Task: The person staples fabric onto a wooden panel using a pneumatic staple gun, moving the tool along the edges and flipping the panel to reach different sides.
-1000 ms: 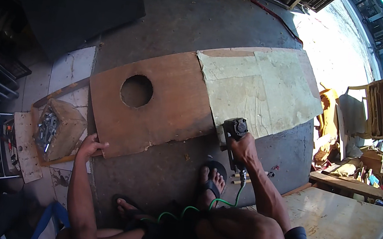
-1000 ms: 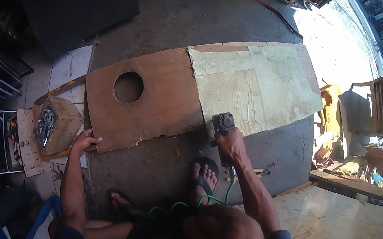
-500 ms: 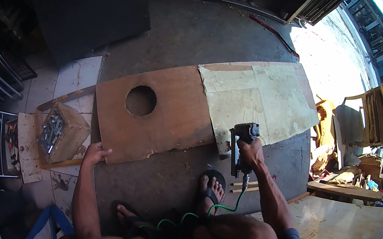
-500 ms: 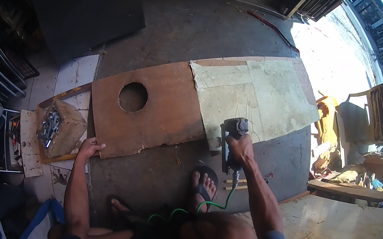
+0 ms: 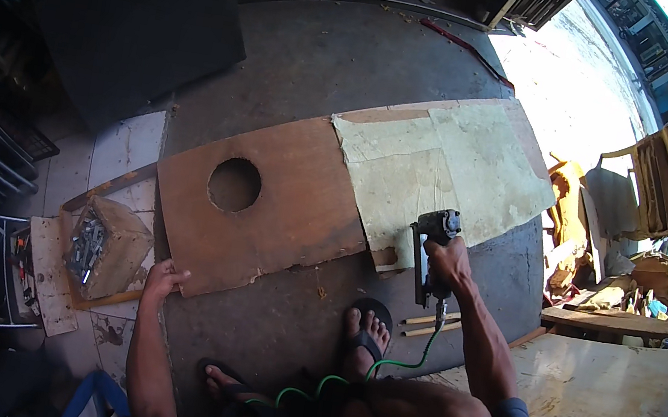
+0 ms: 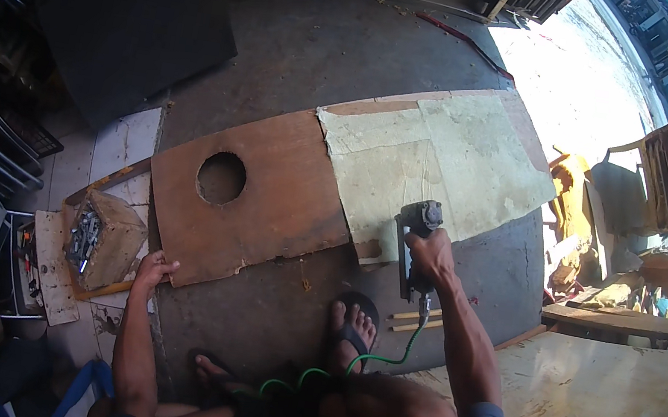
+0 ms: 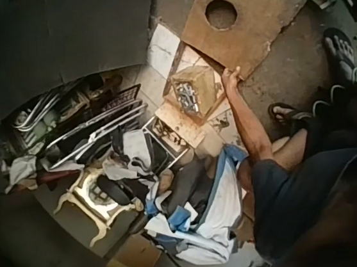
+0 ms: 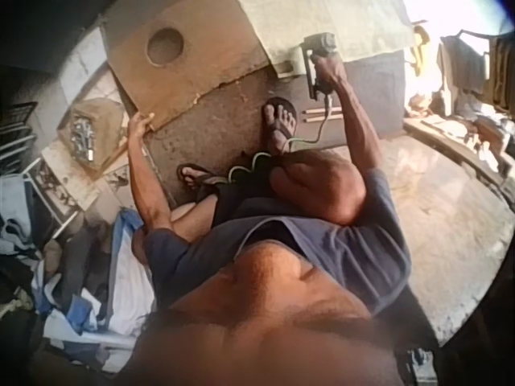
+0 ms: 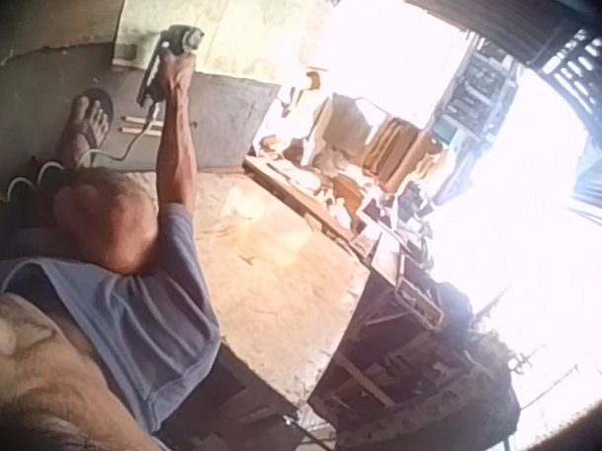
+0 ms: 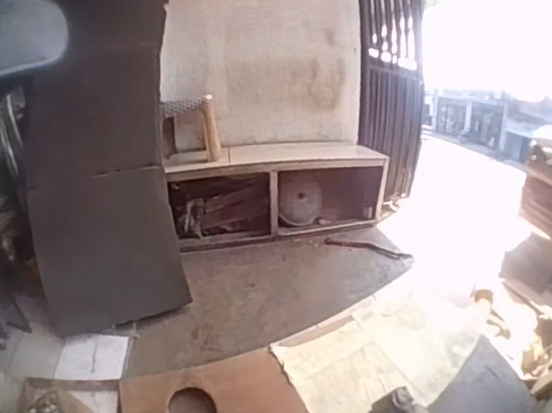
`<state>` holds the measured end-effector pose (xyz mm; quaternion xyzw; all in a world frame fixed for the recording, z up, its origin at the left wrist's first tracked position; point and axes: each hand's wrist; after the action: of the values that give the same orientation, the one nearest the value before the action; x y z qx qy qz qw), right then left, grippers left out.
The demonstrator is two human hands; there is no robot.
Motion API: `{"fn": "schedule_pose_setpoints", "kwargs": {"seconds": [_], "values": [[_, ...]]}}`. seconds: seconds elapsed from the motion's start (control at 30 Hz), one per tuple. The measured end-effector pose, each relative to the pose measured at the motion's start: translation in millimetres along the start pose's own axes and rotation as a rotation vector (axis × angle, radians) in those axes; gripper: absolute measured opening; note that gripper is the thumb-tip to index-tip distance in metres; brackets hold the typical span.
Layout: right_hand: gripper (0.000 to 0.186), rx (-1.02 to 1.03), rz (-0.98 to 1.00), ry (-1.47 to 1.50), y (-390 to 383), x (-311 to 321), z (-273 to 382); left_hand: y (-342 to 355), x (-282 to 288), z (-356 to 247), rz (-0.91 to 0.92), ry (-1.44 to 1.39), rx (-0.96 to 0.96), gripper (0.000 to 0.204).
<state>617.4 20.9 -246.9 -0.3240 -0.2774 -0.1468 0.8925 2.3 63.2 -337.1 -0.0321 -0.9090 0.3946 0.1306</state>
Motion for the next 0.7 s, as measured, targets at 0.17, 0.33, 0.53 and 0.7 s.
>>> {"fn": "schedule_pose_setpoints", "kwargs": {"seconds": [0.17,0.33,0.53,0.7], "values": [[0.033,0.07,-0.087,-0.045,9,22,-7,-1,-1,0,-0.002,-0.005,-0.017,0.038],[0.026,-0.046,-0.41,0.181,21,37,-36,-4,-3,5,-0.134,0.09,-0.137,0.063],[0.04,-0.291,-0.705,0.075,16,61,-78,-34,-88,-15,-0.633,0.81,-0.396,0.079],[0.042,-0.498,-0.672,-0.172,18,34,-136,-29,-107,13,-0.803,0.671,-0.453,0.067]]}}
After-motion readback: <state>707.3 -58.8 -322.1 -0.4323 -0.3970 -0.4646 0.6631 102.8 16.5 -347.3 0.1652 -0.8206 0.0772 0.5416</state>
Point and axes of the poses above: each hand's wrist, its own y-axis towards the middle knuckle, its own x-axis out of the back of the hand, z = x × y, and after that the axes turned 1 degree about x, right-handed
